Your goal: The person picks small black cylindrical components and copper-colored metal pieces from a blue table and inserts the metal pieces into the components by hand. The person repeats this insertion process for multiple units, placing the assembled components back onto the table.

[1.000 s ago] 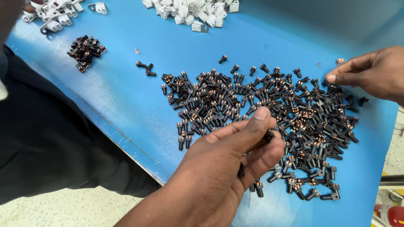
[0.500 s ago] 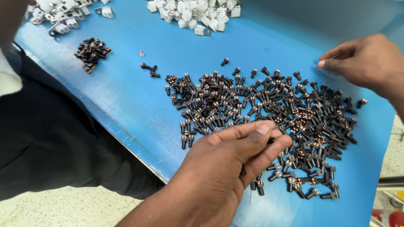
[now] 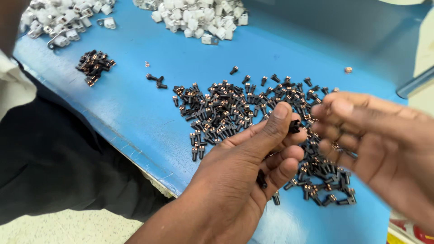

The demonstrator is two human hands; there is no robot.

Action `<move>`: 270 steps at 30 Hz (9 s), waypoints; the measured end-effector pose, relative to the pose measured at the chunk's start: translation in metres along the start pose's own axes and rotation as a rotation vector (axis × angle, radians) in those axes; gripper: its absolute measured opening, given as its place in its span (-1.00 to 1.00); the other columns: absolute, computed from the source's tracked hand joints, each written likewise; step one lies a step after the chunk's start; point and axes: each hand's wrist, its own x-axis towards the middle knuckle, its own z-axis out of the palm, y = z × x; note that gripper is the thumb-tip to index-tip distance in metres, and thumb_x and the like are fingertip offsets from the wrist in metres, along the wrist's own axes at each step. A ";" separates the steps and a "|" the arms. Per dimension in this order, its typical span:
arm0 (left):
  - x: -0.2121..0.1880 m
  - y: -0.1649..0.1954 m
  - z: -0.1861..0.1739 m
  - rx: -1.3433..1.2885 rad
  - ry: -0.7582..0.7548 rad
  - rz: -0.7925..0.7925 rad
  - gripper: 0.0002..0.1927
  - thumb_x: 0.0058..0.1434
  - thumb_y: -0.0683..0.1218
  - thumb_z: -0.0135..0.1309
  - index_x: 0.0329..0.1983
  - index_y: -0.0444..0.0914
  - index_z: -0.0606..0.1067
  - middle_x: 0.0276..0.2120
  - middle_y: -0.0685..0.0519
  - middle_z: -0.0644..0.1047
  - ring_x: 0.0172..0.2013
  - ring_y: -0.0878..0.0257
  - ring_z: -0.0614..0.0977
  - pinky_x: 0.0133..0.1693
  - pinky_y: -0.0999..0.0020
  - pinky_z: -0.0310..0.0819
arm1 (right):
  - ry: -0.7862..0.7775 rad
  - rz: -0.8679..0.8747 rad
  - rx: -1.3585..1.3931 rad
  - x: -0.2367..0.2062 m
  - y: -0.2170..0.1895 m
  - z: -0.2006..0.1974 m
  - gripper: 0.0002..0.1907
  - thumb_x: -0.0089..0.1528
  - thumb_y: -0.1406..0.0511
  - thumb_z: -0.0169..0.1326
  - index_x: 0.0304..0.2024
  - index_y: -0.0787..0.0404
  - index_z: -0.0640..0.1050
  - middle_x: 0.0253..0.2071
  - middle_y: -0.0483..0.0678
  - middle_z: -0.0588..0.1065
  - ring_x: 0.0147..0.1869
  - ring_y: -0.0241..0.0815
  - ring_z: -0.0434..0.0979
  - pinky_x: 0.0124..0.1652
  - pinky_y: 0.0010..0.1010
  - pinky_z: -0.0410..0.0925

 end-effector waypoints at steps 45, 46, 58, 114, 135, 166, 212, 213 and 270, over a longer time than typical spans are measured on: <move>0.035 -0.001 0.001 -0.043 0.449 -0.091 -0.55 0.47 0.11 -0.11 -0.14 -0.34 0.60 -0.39 0.06 0.49 -0.40 0.30 0.48 -0.35 0.42 0.45 | 0.193 -0.433 -0.893 0.124 -0.007 0.021 -0.72 0.46 0.18 0.05 -0.10 0.22 0.68 -0.32 0.02 0.60 -0.26 -0.18 0.55 -0.30 -0.26 0.38; 0.035 -0.002 -0.001 -0.049 0.455 -0.096 -0.57 0.47 0.09 -0.11 -0.13 -0.34 0.61 -0.39 0.05 0.50 -0.39 0.30 0.48 -0.35 0.41 0.44 | 0.240 -0.521 -0.994 0.142 -0.006 0.018 -0.74 0.44 0.19 0.10 -0.09 0.23 0.69 -0.31 0.05 0.60 -0.27 -0.13 0.55 -0.30 -0.24 0.41; 0.037 -0.006 -0.019 -0.099 0.206 0.016 -0.68 0.40 -0.17 -0.07 0.09 -0.44 0.54 -0.28 0.01 0.54 -0.28 0.24 0.59 -0.15 0.37 0.61 | 0.285 -0.330 -0.916 0.174 0.030 -0.079 -0.86 0.33 0.26 0.24 -0.12 0.18 0.70 -0.21 0.06 0.62 -0.12 -0.16 0.55 -0.19 -0.29 0.39; 0.019 -0.006 -0.015 -0.101 0.102 0.010 -0.64 0.41 -0.23 -0.28 0.23 -0.47 0.20 0.15 -0.36 0.44 0.14 -0.08 0.65 0.19 0.16 0.61 | 0.217 -0.086 -1.168 0.168 0.017 -0.083 -0.79 0.23 0.25 0.28 -0.07 0.03 0.76 -0.13 -0.02 0.71 0.01 -0.15 0.68 -0.08 -0.21 0.47; 0.004 0.000 -0.001 0.051 -0.047 0.048 -0.73 0.37 0.00 0.15 -0.07 -0.31 0.55 -0.30 0.08 0.58 -0.28 0.37 0.61 -0.10 0.51 0.60 | 0.200 -0.239 -0.525 0.104 -0.006 -0.056 -0.75 0.26 0.22 0.13 -0.13 0.26 0.61 -0.02 -0.04 0.65 -0.10 -0.25 0.54 -0.18 -0.30 0.36; -0.022 -0.009 -0.009 0.095 -0.163 -0.011 -0.77 0.29 -0.09 0.16 -0.09 -0.33 0.60 -0.32 0.10 0.65 -0.28 0.39 0.67 -0.12 0.57 0.63 | 0.016 -0.386 -0.284 -0.082 0.007 0.046 -0.75 0.33 0.31 0.13 0.01 0.27 0.66 -0.12 0.06 0.67 -0.01 -0.16 0.70 0.01 -0.27 0.52; 0.003 -0.004 -0.029 0.079 0.183 -0.028 -0.78 0.28 -0.14 0.22 -0.08 -0.37 0.57 -0.20 -0.05 0.65 -0.14 0.21 0.72 0.08 0.38 0.66 | 0.291 -0.303 -0.806 0.222 0.037 -0.117 -0.61 0.31 0.21 0.30 0.11 0.27 0.59 -0.06 0.14 0.57 0.00 -0.09 0.59 0.05 -0.23 0.43; 0.003 -0.004 -0.030 0.087 0.184 -0.034 -0.77 0.28 -0.16 0.20 -0.06 -0.38 0.56 -0.19 -0.07 0.65 -0.11 0.19 0.72 0.10 0.37 0.66 | 0.302 -0.267 -0.856 0.220 0.033 -0.111 -0.62 0.26 0.20 0.33 0.04 0.26 0.61 -0.09 0.12 0.58 -0.04 -0.11 0.58 0.01 -0.23 0.40; -0.015 -0.005 -0.013 -0.016 -0.193 0.165 -0.68 0.24 -0.26 0.22 0.04 -0.37 0.46 -0.16 -0.08 0.64 -0.09 0.17 0.72 0.07 0.37 0.65 | 0.145 -0.582 -0.506 -0.081 0.002 0.060 -0.71 0.29 0.32 0.22 0.07 0.20 0.65 -0.16 -0.01 0.64 -0.13 -0.29 0.70 -0.17 -0.47 0.54</move>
